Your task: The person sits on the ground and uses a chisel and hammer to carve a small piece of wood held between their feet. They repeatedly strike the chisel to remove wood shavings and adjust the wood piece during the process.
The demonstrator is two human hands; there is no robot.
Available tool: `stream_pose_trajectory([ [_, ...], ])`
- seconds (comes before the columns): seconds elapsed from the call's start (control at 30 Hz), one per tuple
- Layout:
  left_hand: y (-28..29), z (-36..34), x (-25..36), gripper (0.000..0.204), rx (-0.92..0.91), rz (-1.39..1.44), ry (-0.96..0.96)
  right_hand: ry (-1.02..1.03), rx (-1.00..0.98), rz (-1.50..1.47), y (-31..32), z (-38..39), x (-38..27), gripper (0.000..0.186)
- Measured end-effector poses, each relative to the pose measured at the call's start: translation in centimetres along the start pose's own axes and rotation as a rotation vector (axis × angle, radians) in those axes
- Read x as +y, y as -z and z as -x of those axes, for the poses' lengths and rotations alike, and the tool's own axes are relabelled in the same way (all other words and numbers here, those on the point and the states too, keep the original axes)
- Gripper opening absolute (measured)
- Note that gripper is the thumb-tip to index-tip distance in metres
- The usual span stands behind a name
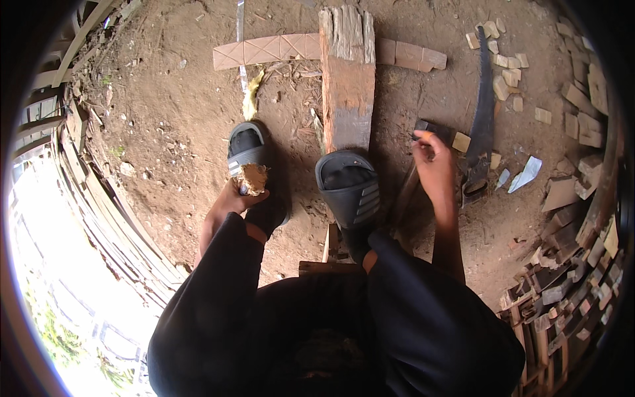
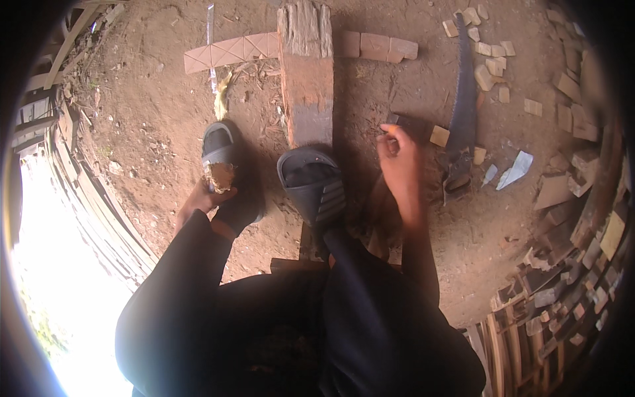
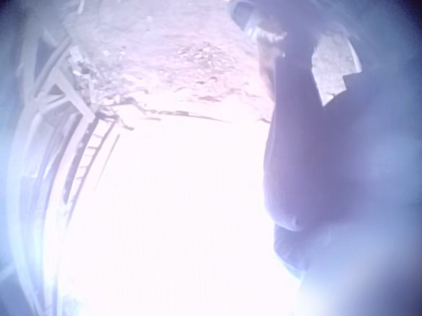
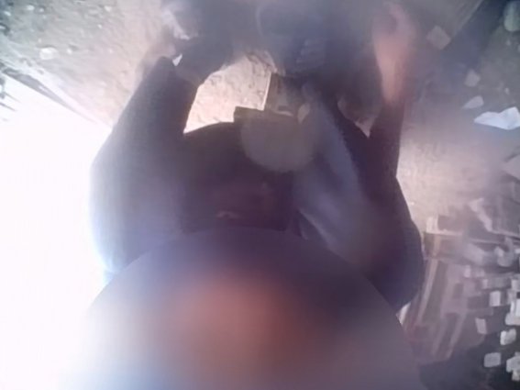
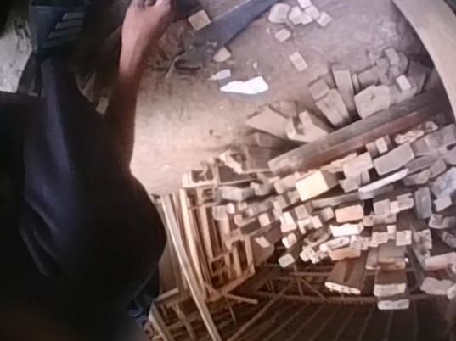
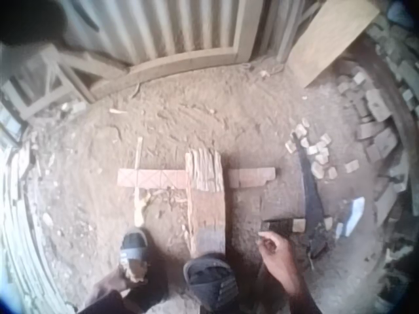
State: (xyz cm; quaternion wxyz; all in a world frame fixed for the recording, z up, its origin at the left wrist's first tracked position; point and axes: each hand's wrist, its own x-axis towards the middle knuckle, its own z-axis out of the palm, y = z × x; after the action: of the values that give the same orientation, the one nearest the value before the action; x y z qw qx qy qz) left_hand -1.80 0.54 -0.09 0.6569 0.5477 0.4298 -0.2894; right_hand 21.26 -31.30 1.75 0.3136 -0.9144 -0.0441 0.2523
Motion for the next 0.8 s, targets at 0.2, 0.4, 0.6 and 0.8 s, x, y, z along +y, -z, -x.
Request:
stream_pose_trajectory([
  [0.2, 0.1, -0.1, 0.1, 0.044, -0.010, -0.046, 0.017, -0.091, -0.058, -0.001, -1.5, 0.4, 0.2, 0.020],
  [0.4, 0.0, 0.0, 0.4, 0.043, -0.019, -0.062, 0.018, -0.148, -0.159, 0.304, 0.4, 0.9, 4.1, 0.031],
  [0.6, -0.3, 0.2, 0.8, 0.046, 0.003, -0.015, 0.057, -0.271, -0.161, 0.362, 0.2, 2.0, 4.0, 0.042],
  [0.8, 0.4, -0.3, -0.6, 0.050, 0.004, -0.029, 0.068, -0.249, -0.122, 0.469, -1.2, 2.9, 4.9, 0.051],
])
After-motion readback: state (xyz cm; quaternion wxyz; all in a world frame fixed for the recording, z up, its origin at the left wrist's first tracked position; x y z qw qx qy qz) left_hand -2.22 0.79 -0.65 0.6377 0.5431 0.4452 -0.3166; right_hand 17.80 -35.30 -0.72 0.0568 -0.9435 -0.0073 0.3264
